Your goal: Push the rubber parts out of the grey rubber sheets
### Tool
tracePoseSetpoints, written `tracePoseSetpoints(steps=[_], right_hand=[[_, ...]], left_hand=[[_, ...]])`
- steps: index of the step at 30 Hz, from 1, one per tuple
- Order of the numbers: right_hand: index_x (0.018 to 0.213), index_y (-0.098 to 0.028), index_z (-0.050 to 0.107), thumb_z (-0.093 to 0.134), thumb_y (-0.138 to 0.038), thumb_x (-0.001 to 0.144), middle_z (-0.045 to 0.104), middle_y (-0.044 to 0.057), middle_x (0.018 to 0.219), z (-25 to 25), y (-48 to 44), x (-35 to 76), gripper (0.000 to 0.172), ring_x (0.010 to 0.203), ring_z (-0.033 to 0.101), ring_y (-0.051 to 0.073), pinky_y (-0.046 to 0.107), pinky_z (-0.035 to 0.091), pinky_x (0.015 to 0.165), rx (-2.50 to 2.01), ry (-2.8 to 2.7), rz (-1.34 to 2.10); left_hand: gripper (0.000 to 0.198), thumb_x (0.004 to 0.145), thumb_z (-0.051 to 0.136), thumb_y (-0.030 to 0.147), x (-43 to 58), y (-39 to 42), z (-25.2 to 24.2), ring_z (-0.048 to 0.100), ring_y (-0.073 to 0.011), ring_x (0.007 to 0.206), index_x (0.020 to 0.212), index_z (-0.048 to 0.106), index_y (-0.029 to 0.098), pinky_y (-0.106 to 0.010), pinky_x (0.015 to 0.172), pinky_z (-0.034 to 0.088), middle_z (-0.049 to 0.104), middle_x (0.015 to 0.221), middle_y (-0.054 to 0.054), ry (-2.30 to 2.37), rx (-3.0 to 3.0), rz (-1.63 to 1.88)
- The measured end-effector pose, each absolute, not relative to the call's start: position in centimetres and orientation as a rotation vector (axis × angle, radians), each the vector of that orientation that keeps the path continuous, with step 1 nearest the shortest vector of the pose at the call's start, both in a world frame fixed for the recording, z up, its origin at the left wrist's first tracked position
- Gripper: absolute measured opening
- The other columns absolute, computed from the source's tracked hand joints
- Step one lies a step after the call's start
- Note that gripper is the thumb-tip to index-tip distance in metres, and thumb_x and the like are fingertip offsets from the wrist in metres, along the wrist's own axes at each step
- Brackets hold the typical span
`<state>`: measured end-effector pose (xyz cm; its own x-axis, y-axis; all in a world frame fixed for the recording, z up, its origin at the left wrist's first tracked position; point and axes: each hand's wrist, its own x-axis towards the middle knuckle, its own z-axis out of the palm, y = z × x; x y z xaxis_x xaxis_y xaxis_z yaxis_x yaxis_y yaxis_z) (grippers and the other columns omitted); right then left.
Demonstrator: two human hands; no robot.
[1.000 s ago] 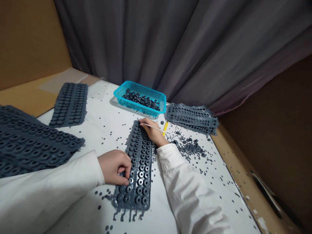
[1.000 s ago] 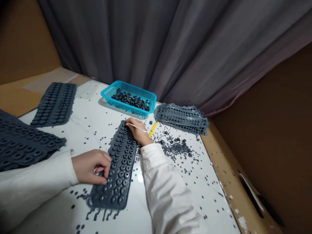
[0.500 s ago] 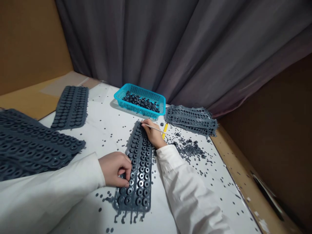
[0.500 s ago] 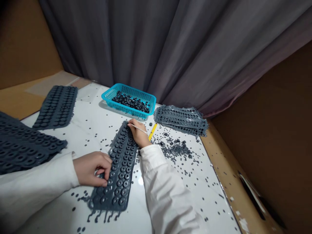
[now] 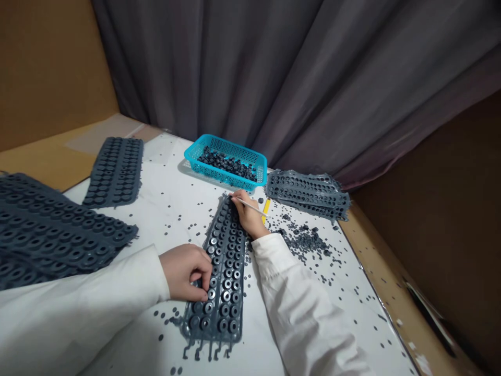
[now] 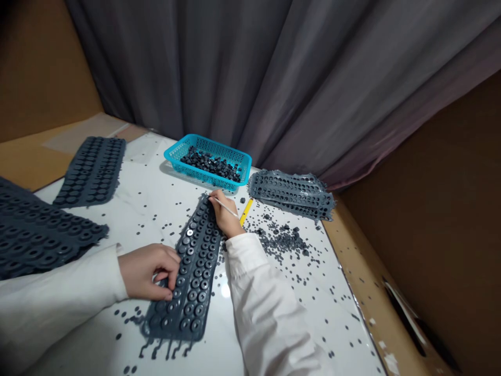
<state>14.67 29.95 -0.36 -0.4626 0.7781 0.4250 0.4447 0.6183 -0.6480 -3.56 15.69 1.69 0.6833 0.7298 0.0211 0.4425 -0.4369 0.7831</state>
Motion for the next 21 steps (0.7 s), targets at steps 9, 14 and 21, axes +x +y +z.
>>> tracePoseSetpoints(steps=[9,14,21], right_hand=[[0.093,-0.021,0.055,0.036,-0.034,0.093,0.063,0.003,0.078,-0.4,29.8,14.7,0.023,0.068,0.057,0.019,0.027,0.041,0.067,-1.108,-2.005,0.474],[0.090,-0.022,0.054,0.035,-0.034,0.094,0.060,0.003,0.069,-0.3,29.8,14.6,0.023,0.065,0.057,0.019,0.028,0.042,0.065,-1.068,-2.097,0.382],[0.096,-0.022,0.056,0.043,-0.033,0.092,0.066,0.006,0.105,0.5,29.0,14.4,0.017,0.099,0.061,0.020,0.034,0.046,0.086,-0.809,-2.048,0.677]], left_hand=[[0.008,0.057,0.075,0.016,-3.6,15.8,1.6,0.049,-0.0105,0.055,0.061,0.068,0.019,-0.020,0.054,0.035,0.042,0.048,0.006,0.894,2.094,0.462],[0.009,0.057,0.074,0.015,-3.6,15.7,1.5,0.048,-0.0098,0.053,0.060,0.067,0.019,-0.019,0.052,0.034,0.042,0.047,0.006,0.876,2.108,0.480],[0.012,0.070,0.066,0.026,-3.8,16.4,2.7,0.054,-0.0134,0.069,0.079,0.067,0.019,-0.023,0.061,0.042,0.056,0.078,-0.001,1.039,1.853,0.838]])
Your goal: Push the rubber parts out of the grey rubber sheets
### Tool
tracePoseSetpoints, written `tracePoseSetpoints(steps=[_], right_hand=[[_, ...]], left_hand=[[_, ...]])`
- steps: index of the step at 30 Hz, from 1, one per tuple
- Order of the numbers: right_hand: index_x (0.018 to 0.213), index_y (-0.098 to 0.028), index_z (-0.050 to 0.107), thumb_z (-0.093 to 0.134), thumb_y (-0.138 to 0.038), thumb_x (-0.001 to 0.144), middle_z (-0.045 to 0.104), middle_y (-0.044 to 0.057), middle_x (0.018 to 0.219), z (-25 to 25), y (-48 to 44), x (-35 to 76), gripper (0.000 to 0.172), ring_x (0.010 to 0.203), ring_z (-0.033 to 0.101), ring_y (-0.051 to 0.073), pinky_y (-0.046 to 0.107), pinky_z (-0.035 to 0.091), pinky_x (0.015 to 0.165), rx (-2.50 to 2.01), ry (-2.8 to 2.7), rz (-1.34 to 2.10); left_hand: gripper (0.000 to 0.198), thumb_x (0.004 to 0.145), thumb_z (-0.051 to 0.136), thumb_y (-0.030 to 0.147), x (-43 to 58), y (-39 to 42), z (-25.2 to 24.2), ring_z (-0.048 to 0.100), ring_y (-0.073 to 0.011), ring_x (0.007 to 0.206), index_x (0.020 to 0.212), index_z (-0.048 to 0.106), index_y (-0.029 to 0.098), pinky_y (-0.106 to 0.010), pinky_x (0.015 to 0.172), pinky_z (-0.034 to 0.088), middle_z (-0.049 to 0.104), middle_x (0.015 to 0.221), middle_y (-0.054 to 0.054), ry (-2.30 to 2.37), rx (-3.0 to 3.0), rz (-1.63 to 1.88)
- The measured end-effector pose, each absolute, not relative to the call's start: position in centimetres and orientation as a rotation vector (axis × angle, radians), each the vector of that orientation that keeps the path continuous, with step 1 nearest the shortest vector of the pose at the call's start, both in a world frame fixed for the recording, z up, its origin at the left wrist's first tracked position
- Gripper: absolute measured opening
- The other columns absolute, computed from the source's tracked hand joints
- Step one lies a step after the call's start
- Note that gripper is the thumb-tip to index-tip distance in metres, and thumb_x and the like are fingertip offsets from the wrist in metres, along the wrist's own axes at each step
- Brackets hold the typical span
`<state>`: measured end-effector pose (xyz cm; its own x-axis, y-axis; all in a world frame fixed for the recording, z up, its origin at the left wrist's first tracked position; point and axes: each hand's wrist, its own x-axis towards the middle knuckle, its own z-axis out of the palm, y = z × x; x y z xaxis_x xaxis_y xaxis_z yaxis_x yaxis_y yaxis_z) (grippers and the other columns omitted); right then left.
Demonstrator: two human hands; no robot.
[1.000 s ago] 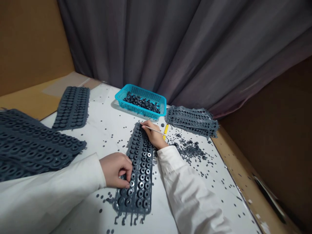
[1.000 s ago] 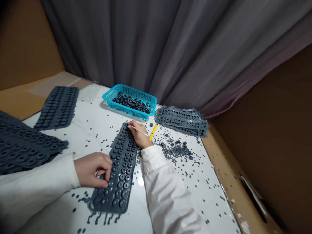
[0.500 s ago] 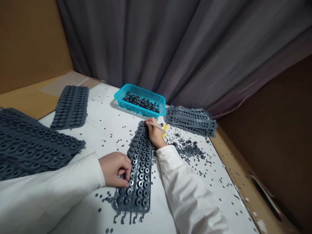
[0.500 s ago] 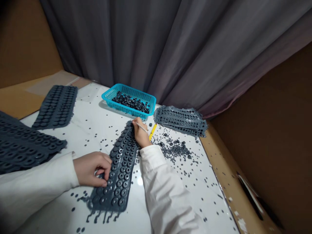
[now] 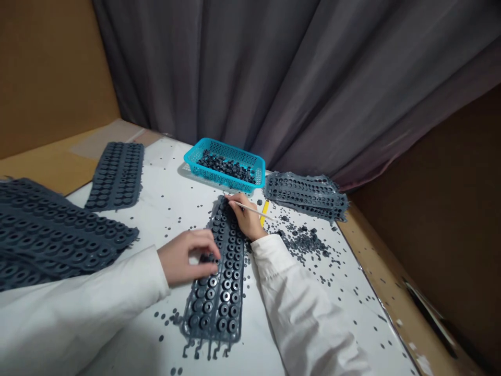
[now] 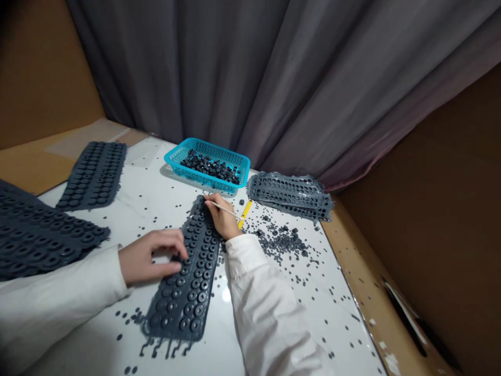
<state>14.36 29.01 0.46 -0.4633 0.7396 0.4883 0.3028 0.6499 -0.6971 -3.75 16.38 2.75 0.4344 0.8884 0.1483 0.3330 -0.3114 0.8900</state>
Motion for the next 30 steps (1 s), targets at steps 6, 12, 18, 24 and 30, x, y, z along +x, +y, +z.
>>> tracePoseSetpoints(steps=[6,12,18,24,30], right_hand=[[0.094,-0.021,0.055,0.045,-0.034,0.091,0.067,0.006,0.105,0.9,28.4,14.1,0.016,0.101,0.062,0.019,0.033,0.047,0.086,-0.749,-1.914,0.772],[0.098,-0.022,0.057,0.044,-0.031,0.092,0.068,0.007,0.104,0.6,28.4,14.3,0.017,0.097,0.063,0.020,0.033,0.049,0.082,-0.739,-1.998,0.668],[0.101,-0.024,0.060,0.043,-0.032,0.092,0.067,0.007,0.108,0.0,28.6,14.3,0.021,0.101,0.062,0.022,0.037,0.048,0.087,-0.756,-2.106,0.560],[0.099,-0.023,0.061,0.041,-0.032,0.092,0.066,0.008,0.108,-0.3,28.6,13.7,0.023,0.102,0.061,0.022,0.038,0.045,0.091,-0.761,-2.118,0.472],[0.095,-0.022,0.059,0.046,-0.032,0.090,0.068,0.006,0.095,0.3,28.3,13.9,0.017,0.090,0.063,0.020,0.034,0.048,0.082,-0.834,-1.955,0.626]], left_hand=[[0.049,0.075,0.063,0.040,-3.2,22.4,2.0,0.053,-0.0264,0.105,0.116,0.052,0.015,-0.038,0.083,0.044,0.057,0.111,-0.014,1.429,1.312,1.203],[0.043,0.075,0.062,0.035,-1.9,26.1,0.5,0.060,-0.0223,0.102,0.113,0.059,0.015,-0.035,0.092,0.044,0.064,0.111,-0.010,1.195,1.401,1.286],[0.032,0.073,0.065,0.037,-1.7,26.1,-0.6,0.064,-0.0245,0.094,0.093,0.069,0.013,-0.036,0.088,0.046,0.070,0.100,-0.010,1.201,1.372,1.358],[0.026,0.071,0.066,0.036,-1.7,26.4,-0.6,0.066,-0.0241,0.087,0.083,0.069,0.014,-0.035,0.084,0.048,0.072,0.090,-0.009,1.234,1.339,1.386],[0.030,0.070,0.068,0.038,-1.7,26.2,-0.4,0.065,-0.0247,0.090,0.087,0.068,0.013,-0.037,0.086,0.047,0.071,0.093,-0.010,1.213,1.300,1.379]])
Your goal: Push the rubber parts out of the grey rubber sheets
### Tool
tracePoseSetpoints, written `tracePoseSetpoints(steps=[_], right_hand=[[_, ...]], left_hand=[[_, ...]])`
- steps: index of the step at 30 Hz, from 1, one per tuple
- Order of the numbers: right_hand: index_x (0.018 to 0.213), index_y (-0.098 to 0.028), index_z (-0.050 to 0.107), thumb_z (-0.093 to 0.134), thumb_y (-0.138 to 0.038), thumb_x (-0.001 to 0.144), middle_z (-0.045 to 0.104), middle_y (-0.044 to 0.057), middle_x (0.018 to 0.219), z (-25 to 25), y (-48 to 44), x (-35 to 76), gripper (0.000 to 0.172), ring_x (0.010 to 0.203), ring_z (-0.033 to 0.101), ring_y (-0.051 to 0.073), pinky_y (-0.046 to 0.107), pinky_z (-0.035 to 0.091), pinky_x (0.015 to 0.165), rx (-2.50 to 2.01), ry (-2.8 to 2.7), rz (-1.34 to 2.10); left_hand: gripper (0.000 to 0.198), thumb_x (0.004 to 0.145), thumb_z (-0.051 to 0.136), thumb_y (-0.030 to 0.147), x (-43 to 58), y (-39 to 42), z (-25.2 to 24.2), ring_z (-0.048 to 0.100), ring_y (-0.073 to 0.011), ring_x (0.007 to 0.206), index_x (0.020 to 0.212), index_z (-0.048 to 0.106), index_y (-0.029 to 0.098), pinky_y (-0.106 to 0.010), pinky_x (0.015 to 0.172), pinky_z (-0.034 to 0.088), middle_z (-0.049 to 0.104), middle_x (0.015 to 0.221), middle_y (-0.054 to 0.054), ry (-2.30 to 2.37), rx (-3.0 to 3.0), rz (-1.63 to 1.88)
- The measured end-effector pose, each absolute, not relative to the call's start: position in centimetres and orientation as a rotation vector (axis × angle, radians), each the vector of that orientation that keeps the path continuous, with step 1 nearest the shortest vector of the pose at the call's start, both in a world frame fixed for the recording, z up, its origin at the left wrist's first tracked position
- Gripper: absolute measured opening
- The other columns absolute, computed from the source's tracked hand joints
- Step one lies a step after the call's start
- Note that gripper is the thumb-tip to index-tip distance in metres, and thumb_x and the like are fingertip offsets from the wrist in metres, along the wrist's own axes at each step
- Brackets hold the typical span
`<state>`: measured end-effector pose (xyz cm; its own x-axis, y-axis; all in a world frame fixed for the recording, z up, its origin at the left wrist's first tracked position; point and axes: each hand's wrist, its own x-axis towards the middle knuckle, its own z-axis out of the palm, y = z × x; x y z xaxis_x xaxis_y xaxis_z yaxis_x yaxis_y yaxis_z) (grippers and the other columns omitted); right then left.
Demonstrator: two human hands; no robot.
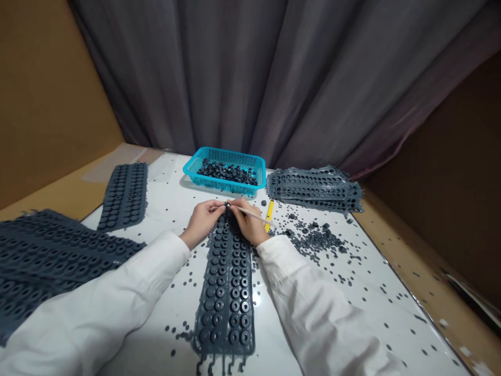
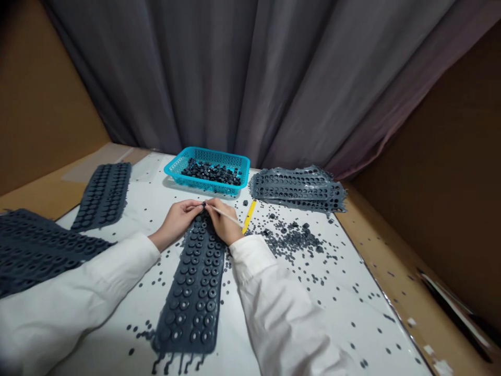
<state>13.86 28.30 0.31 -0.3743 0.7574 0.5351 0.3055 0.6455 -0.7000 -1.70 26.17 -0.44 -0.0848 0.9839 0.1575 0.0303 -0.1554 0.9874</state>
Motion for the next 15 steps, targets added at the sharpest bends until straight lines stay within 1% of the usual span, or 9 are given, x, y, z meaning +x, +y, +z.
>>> tracePoseSetpoints(steps=[3,6,10,15], right_hand=[[0.093,-0.022,0.057,0.048,-0.034,0.089,0.067,0.004,0.102,0.45,28.41,14.27,0.016,0.098,0.062,0.018,0.034,0.047,0.088,-0.803,-1.767,0.834],[0.092,-0.022,0.056,0.050,-0.034,0.088,0.066,0.004,0.107,0.45,28.42,14.49,0.014,0.104,0.061,0.018,0.035,0.045,0.094,-0.765,-1.692,0.950],[0.090,-0.021,0.058,0.053,-0.033,0.087,0.067,0.006,0.107,0.69,28.07,14.49,0.014,0.104,0.061,0.020,0.037,0.045,0.093,-0.735,-1.762,0.953],[0.091,-0.021,0.059,0.053,-0.029,0.087,0.067,0.006,0.107,0.99,27.83,14.48,0.011,0.106,0.061,0.019,0.035,0.046,0.092,-0.704,-1.811,0.906]], left_hand=[[0.040,0.072,0.067,0.039,-1.80,26.06,-0.45,0.064,-0.0243,0.093,0.102,0.063,0.013,-0.036,0.085,0.048,0.069,0.101,-0.011,1.155,1.274,1.364],[0.045,0.073,0.066,0.040,-1.90,25.97,-0.46,0.064,-0.0240,0.092,0.108,0.059,0.013,-0.036,0.082,0.049,0.069,0.101,-0.011,1.115,1.264,1.351],[0.044,0.074,0.066,0.038,-2.00,25.95,-0.49,0.064,-0.0224,0.092,0.110,0.058,0.015,-0.035,0.083,0.048,0.069,0.101,-0.010,1.086,1.276,1.351],[0.037,0.072,0.068,0.038,-2.00,26.22,-0.74,0.062,-0.0237,0.099,0.099,0.065,0.013,-0.036,0.091,0.045,0.068,0.107,-0.011,1.091,1.284,1.370]])
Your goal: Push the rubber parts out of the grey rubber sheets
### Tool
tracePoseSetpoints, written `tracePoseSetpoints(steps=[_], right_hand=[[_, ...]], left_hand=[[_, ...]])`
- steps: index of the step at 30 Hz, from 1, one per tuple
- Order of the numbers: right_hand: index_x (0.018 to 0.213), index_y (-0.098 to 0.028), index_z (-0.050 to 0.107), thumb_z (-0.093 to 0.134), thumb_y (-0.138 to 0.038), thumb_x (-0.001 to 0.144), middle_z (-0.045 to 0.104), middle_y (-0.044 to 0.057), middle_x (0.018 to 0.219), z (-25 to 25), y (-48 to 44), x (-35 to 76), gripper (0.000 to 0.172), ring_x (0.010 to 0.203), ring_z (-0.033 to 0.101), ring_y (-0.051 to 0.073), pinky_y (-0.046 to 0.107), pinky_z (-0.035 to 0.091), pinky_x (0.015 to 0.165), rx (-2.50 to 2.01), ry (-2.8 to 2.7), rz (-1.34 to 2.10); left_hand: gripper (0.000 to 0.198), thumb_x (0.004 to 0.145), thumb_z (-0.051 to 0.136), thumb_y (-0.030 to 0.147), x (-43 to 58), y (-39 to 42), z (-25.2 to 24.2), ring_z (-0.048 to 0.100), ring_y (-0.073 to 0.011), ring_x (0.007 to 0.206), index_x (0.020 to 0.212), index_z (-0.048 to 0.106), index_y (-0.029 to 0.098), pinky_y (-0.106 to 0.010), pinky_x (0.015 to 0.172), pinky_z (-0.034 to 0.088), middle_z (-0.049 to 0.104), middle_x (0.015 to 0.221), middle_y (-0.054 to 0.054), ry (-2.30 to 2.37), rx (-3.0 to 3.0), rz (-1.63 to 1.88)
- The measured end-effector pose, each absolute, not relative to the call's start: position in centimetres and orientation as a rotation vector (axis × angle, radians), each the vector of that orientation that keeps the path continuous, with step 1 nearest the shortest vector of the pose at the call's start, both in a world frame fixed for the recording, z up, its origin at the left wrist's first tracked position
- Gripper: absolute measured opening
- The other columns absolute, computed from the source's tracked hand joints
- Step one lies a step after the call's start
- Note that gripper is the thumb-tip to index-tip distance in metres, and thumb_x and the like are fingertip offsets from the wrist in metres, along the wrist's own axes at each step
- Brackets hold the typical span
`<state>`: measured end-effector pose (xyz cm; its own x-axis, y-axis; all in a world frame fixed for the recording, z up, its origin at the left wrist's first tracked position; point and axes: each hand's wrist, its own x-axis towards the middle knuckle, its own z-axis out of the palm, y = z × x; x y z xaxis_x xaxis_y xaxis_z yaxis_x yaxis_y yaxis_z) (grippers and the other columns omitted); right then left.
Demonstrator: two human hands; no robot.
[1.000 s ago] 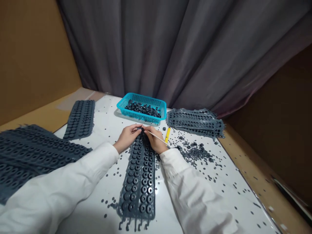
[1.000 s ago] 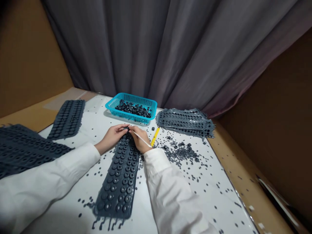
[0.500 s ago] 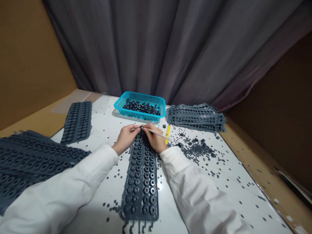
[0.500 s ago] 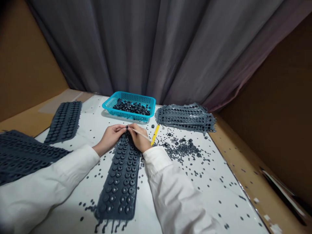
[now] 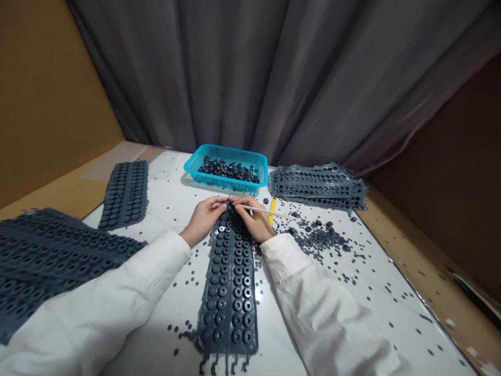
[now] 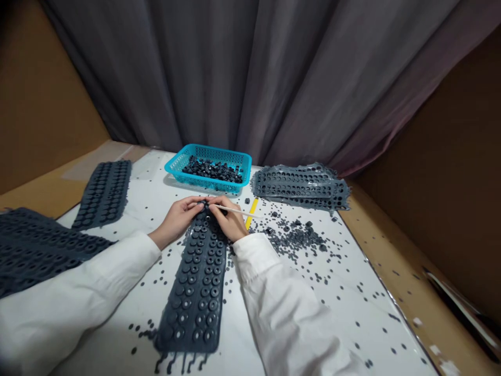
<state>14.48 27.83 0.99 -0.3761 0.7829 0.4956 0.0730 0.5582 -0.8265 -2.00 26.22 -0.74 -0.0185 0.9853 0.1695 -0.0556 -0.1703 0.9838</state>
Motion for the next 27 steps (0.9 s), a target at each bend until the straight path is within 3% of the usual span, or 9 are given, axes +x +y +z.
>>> tracePoseSetpoints(steps=[9,17,27], right_hand=[[0.095,-0.021,0.059,0.051,-0.029,0.089,0.067,0.007,0.109,0.5,28.2,14.6,0.013,0.106,0.061,0.019,0.035,0.046,0.093,-0.660,-1.936,0.754],[0.098,-0.022,0.059,0.044,-0.029,0.092,0.068,0.005,0.105,0.2,28.9,14.6,0.018,0.097,0.064,0.018,0.032,0.051,0.084,-0.727,-1.972,0.523],[0.091,-0.020,0.061,0.052,-0.028,0.087,0.068,0.006,0.105,1.0,28.3,14.6,0.012,0.099,0.063,0.019,0.033,0.048,0.088,-0.771,-1.800,0.672]], left_hand=[[0.043,0.069,0.070,0.043,-1.9,26.1,-0.5,0.063,-0.0256,0.099,0.098,0.068,0.011,-0.039,0.092,0.045,0.068,0.107,-0.013,1.113,1.268,1.348],[0.039,0.067,0.071,0.043,-1.8,26.1,-0.4,0.065,-0.0247,0.090,0.091,0.070,0.012,-0.037,0.084,0.049,0.071,0.096,-0.011,1.150,1.279,1.313],[0.044,0.071,0.068,0.042,-1.9,26.0,-0.6,0.064,-0.0224,0.091,0.104,0.066,0.013,-0.033,0.082,0.049,0.069,0.104,-0.011,1.141,1.298,1.342]])
